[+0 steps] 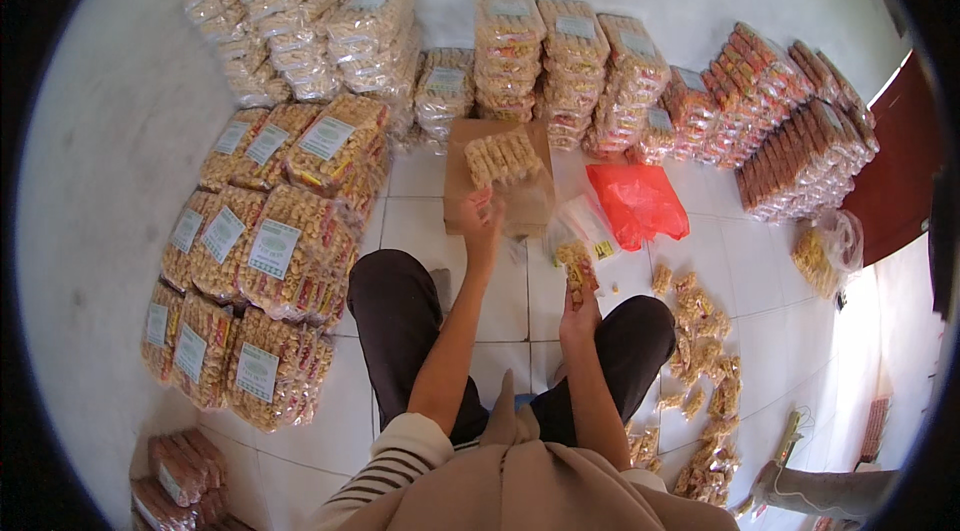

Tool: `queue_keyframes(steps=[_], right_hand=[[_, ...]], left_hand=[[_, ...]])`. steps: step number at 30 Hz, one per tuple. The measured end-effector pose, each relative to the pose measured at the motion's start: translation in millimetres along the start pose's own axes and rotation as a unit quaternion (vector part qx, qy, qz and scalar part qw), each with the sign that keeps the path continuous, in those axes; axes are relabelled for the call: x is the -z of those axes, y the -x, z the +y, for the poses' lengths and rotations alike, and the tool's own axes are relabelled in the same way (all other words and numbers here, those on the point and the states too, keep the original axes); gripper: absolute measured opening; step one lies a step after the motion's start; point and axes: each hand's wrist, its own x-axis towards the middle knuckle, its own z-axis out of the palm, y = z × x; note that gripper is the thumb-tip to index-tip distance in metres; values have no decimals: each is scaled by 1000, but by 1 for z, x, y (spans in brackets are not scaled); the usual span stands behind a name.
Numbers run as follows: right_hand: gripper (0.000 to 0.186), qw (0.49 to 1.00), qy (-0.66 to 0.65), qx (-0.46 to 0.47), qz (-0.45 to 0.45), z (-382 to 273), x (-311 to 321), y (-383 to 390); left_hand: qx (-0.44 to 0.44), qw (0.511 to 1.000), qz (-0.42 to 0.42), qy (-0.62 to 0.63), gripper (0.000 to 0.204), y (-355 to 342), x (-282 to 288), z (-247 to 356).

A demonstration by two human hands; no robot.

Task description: The person organizes and packs snacks by hand into plastic bags.

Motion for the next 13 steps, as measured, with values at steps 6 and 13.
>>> queue_keyframes(steps=[6, 13], right_hand=[[31, 996, 26, 32, 75, 0, 30, -11], [32, 990, 57, -39, 120, 9, 39, 6]], left_hand=[[-155, 859, -98, -477, 56, 59, -39, -17], [-61, 801, -164, -573, 88, 68, -50, -94]])
